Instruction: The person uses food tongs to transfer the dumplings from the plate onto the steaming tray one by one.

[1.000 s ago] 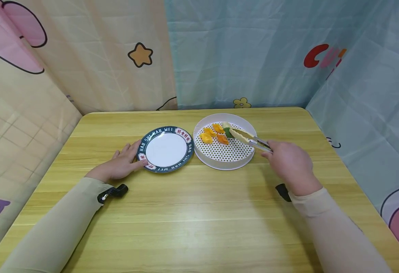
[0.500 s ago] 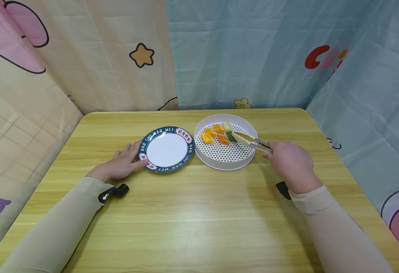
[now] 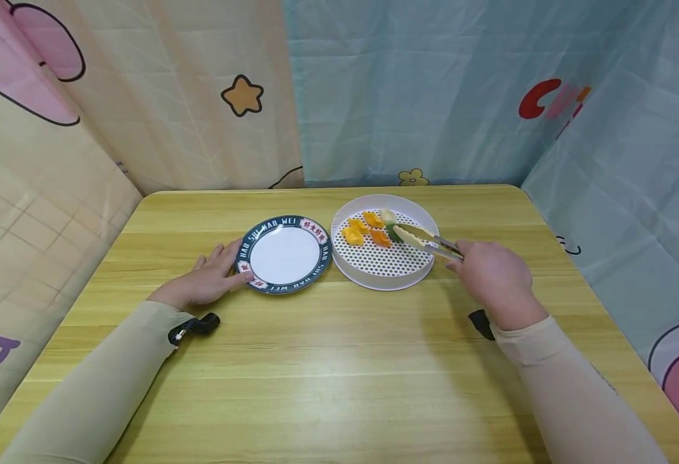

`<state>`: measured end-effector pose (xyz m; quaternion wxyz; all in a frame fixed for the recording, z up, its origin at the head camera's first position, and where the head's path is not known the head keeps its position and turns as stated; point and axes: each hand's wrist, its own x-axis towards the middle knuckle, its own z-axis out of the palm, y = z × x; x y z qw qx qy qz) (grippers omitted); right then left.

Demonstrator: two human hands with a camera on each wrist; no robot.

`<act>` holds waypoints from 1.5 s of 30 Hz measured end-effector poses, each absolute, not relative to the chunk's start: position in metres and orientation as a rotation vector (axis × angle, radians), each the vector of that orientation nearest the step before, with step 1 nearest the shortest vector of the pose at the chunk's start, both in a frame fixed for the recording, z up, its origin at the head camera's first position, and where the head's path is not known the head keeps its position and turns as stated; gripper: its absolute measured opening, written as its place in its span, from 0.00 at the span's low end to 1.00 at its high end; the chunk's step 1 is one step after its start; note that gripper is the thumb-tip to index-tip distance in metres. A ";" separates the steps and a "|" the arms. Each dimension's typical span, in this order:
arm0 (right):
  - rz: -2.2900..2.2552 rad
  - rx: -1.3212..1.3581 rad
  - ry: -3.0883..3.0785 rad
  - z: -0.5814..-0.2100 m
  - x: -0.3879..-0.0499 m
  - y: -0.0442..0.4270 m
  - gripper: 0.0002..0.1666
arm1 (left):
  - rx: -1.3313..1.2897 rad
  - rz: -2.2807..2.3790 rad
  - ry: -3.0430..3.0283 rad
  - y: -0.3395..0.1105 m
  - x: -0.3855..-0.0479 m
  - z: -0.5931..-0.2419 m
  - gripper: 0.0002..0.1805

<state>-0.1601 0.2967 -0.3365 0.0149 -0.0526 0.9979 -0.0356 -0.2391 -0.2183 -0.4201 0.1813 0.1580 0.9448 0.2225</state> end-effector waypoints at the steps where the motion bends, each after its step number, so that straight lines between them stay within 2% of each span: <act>1: -0.113 -0.151 3.102 -0.336 -0.160 0.296 0.17 | 0.447 0.628 2.669 -0.218 -0.239 -0.420 0.56; 8: -0.155 -0.135 3.115 -0.331 -0.158 0.288 0.21 | 0.443 0.631 2.674 -0.217 -0.238 -0.418 0.55; 15: -0.308 -0.202 3.157 -0.331 -0.159 0.249 0.36 | 0.440 0.643 2.668 -0.215 -0.236 -0.415 0.54; 20: -0.354 -0.301 3.161 -0.334 -0.157 0.219 0.42 | 0.440 0.643 2.664 -0.215 -0.236 -0.416 0.54; 26: -0.473 -0.393 3.078 -0.345 -0.155 0.188 0.43 | 0.438 0.641 2.666 -0.216 -0.237 -0.417 0.54; 34: -0.511 -0.519 3.004 -0.364 -0.152 0.161 0.32 | 0.447 0.658 2.667 -0.216 -0.235 -0.416 0.54; 39: -0.476 -0.501 2.960 -0.372 -0.150 0.155 0.38 | 0.454 0.683 2.669 -0.216 -0.235 -0.416 0.55; 45: -0.456 -0.461 2.902 -0.378 -0.152 0.149 0.38 | 0.446 0.638 2.669 -0.216 -0.236 -0.417 0.54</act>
